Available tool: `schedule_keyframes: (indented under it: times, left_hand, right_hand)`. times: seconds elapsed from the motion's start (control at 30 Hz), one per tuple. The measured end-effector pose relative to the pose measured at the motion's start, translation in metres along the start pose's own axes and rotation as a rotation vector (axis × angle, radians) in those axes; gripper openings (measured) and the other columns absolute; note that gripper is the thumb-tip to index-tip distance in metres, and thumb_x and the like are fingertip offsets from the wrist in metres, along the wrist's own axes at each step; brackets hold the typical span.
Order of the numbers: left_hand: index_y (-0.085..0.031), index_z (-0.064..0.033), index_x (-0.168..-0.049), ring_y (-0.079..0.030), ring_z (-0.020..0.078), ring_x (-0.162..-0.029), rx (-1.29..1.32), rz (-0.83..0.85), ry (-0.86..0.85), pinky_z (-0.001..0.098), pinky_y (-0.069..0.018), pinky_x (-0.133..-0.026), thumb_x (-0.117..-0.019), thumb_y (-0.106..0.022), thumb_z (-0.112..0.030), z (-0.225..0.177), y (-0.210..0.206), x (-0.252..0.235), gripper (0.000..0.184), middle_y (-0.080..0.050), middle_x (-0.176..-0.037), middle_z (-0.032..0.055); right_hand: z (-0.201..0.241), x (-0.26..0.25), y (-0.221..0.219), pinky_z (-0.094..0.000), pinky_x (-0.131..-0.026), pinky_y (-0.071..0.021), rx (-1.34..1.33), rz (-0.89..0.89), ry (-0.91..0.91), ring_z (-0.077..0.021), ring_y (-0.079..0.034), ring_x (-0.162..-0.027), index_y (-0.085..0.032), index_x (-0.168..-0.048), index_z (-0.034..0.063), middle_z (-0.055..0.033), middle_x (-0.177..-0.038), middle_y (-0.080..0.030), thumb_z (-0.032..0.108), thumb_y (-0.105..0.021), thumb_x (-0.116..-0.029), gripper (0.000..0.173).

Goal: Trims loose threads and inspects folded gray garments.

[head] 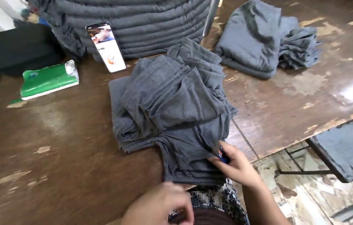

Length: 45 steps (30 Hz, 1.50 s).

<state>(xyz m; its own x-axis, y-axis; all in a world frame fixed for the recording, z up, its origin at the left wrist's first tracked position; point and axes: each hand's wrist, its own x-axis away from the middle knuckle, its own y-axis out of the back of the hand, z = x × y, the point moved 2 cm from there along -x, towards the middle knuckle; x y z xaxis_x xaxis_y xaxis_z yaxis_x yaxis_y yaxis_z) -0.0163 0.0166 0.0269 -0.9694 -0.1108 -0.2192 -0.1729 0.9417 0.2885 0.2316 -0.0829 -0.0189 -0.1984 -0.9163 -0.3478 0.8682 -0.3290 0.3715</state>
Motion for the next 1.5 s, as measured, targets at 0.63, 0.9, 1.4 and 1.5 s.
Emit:
schedule_keyframes:
  times: [0.63,0.9,1.4,1.5]
  left_hand:
    - [-0.066,0.0069,-0.117,-0.069,-0.0001,-0.089,-0.101,-0.830,-0.102,0.0188,-0.0592,-0.076,-0.1008,-0.037,0.004,0.013,0.012,-0.054,0.034,-0.073,-0.113,0.0068]
    - [-0.040,0.0004,-0.155,-0.046,0.0278,-0.145,-0.135,-0.868,-0.124,0.0434,-0.0421,-0.119,-0.1073,-0.050,-0.021,0.002,0.025,-0.058,0.053,-0.039,-0.161,0.0177]
    - [-0.075,-0.0065,-0.108,-0.063,0.0217,-0.112,-0.544,-0.527,-0.056,0.0289,-0.0504,-0.101,-0.0861,-0.067,-0.004,0.029,-0.045,-0.070,0.024,-0.069,-0.111,0.0096]
    - [-0.071,-0.0070,-0.096,-0.061,0.0227,-0.113,-0.542,-0.654,-0.110,0.0292,-0.0474,-0.104,-0.0860,-0.069,-0.004,0.030,-0.041,-0.073,0.011,-0.068,-0.108,0.0108]
  right_hand:
    - [0.040,-0.015,0.045,-0.0104,-0.079,-0.0500,0.112,-0.424,0.189,0.0069,-0.060,-0.095,-0.057,-0.103,0.0188,0.0117,-0.111,-0.063,0.018,-0.070,-0.0901,0.018]
    - [0.050,-0.044,0.014,-0.0362,-0.089,-0.0631,-0.095,-0.175,0.272,-0.0197,-0.068,-0.115,-0.057,-0.104,0.0166,-0.0046,-0.131,-0.062,0.014,-0.061,-0.0990,0.007]
    - [0.025,0.007,0.008,-0.0194,-0.072,-0.0481,-0.039,0.122,0.174,-0.0077,-0.056,-0.079,-0.053,-0.085,0.0058,-0.0060,-0.081,-0.055,0.011,-0.063,-0.0926,0.014]
    - [0.044,0.004,0.002,-0.0191,-0.069,-0.0450,-0.026,0.169,0.216,-0.0099,-0.052,-0.076,-0.050,-0.084,0.0053,-0.0075,-0.080,-0.051,0.010,-0.061,-0.0903,0.014]
